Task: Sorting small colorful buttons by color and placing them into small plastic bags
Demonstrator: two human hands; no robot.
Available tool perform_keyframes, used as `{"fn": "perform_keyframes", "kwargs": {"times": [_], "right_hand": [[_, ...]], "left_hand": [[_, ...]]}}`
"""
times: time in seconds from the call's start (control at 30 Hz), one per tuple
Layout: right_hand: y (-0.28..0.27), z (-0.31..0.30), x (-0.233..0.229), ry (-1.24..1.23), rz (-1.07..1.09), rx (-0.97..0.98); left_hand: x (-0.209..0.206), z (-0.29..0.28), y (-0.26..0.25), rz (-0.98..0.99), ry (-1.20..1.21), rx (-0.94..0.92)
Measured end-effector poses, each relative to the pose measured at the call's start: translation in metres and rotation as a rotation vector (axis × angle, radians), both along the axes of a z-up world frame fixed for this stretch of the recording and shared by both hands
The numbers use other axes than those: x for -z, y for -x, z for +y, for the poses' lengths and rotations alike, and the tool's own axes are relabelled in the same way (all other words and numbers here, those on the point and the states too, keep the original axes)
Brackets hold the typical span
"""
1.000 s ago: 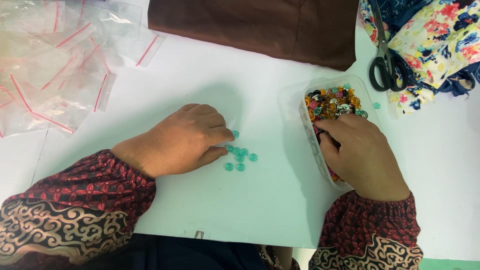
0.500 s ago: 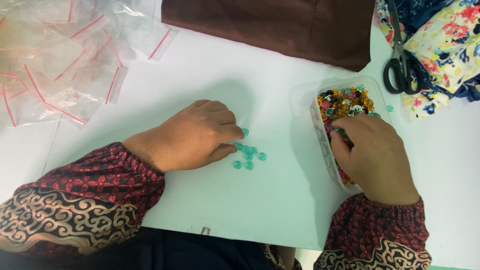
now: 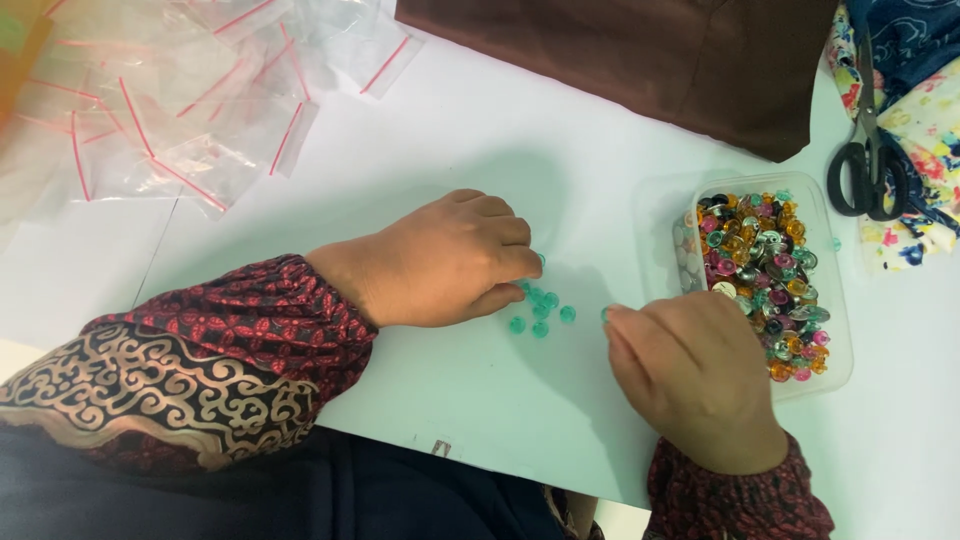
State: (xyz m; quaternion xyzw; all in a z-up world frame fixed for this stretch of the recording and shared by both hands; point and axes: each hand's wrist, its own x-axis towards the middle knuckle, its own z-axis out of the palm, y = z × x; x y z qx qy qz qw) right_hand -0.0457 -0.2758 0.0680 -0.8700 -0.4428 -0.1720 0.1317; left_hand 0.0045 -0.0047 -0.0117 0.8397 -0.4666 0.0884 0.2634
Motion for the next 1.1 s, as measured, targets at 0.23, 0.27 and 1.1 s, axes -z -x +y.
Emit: {"fn": "perform_keyframes", "kwargs": {"times": [0.23, 0.27, 1.1], "right_hand": [[-0.008, 0.023, 0.024, 0.140, 0.048, -0.099], [-0.007, 0.027, 0.028, 0.096, 0.022, -0.086], [-0.012, 0.026, 0.033, 0.064, 0.082, -0.033]], "left_hand": [[-0.006, -0.003, 0.004, 0.040, -0.039, -0.003], [-0.010, -0.004, 0.006, 0.079, -0.102, -0.035], [-0.012, -0.003, 0.008, 0.126, -0.239, -0.045]]}}
